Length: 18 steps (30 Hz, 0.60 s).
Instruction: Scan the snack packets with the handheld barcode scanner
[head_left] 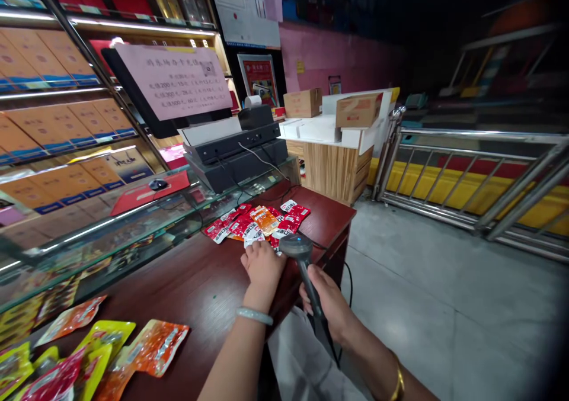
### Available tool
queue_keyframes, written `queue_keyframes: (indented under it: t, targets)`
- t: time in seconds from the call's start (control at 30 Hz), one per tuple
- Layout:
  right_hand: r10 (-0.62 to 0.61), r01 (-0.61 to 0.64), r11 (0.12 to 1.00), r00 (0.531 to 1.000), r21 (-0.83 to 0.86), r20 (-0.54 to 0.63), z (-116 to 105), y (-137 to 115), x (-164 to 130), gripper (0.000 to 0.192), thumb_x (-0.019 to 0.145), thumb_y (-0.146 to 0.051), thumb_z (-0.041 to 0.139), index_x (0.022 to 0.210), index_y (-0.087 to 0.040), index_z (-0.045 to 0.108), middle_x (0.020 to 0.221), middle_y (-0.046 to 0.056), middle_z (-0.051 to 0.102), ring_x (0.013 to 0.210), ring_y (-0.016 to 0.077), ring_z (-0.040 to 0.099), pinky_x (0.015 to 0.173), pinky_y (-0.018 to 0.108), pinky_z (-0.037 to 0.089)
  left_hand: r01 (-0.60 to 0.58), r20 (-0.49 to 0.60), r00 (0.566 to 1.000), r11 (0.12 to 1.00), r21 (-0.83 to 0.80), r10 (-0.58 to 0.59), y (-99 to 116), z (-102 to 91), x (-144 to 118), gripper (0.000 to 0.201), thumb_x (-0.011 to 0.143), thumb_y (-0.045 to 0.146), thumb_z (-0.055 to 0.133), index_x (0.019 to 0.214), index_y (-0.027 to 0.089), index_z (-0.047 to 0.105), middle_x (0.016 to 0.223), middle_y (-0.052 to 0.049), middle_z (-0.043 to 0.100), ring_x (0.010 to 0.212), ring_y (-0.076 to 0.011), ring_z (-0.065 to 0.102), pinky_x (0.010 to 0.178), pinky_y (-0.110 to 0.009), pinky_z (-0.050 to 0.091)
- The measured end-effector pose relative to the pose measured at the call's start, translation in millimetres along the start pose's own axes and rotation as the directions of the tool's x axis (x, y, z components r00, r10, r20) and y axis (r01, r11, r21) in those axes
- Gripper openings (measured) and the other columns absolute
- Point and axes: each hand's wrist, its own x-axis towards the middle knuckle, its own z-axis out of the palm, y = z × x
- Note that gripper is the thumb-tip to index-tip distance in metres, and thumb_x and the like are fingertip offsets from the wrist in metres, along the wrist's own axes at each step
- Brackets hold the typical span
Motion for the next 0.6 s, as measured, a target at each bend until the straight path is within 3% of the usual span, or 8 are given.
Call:
queue_keyframes:
  t: [0.13, 0.3, 0.37, 0.47, 0.6]
  targets:
    - [0.011, -0.011, 1.0, 1.0, 0.017, 0.015, -1, -1, 1, 0.057, 0.078, -0.074, 0.07, 0.086, -0.023, 0.046, 0.053, -0.01, 0.047, 0.039, 0.0055, 0.034, 0.041, 0.019, 0.028, 0.03, 0.074, 0.997, 0.999, -0.02, -0.029, -6, 0.1, 1, 0.048, 0.084, 0.051, 0.061, 0.112, 0.013, 0.067, 0.126, -0.022, 0.065, 0.121, -0.0391, 0.056, 0.093, -0.048, 0.043]
    - [0.034, -0.033, 0.999, 0.997, -0.015, 0.063, 7, 5, 2, 0.057, 0.079, -0.075, 0.068, 0.09, -0.023, 0.049, 0.053, -0.01, 0.047, 0.039, 0.0062, 0.036, 0.041, 0.019, 0.028, 0.189, 0.148, 0.975, 0.965, -0.181, -0.164, -43, -8.7, -8, 0.044, 0.085, 0.05, 0.063, 0.115, 0.018, 0.06, 0.111, -0.019, 0.074, 0.111, -0.0371, 0.066, 0.09, -0.046, 0.044]
    - [0.042, -0.039, 0.999, 0.995, -0.032, 0.091, 12, 9, 1, 0.056, 0.08, -0.075, 0.067, 0.09, -0.022, 0.049, 0.054, -0.01, 0.047, 0.04, 0.0061, 0.036, 0.042, 0.019, 0.029, 0.257, 0.147, 0.965, 0.905, -0.338, -0.22, -61, -11.0, -15, 0.038, 0.084, 0.046, 0.065, 0.11, 0.02, 0.059, 0.102, -0.014, 0.077, 0.101, -0.0334, 0.071, 0.085, -0.041, 0.046]
    - [0.057, -0.05, 0.998, 0.988, -0.05, 0.145, 23, 13, -2, 0.056, 0.08, -0.075, 0.067, 0.09, -0.022, 0.051, 0.055, -0.009, 0.049, 0.041, 0.0059, 0.036, 0.042, 0.019, 0.03, 0.259, 0.113, 0.965, 0.775, -0.577, -0.238, -85, -11.6, -28, 0.03, 0.078, 0.044, 0.068, 0.097, 0.023, 0.057, 0.089, -0.008, 0.077, 0.083, -0.0275, 0.072, 0.073, -0.034, 0.047]
    - [0.072, -0.065, 0.997, 0.975, -0.036, 0.211, 41, 14, -6, 0.056, 0.079, -0.073, 0.071, 0.096, -0.022, 0.052, 0.056, -0.009, 0.05, 0.042, 0.0067, 0.037, 0.043, 0.02, 0.031, 0.237, 0.08, 0.962, 0.656, -0.717, -0.261, -103, -11.7, -42, 0.035, 0.071, 0.048, 0.071, 0.092, 0.023, 0.057, 0.078, -0.003, 0.074, 0.071, -0.024, 0.069, 0.066, -0.031, 0.046]
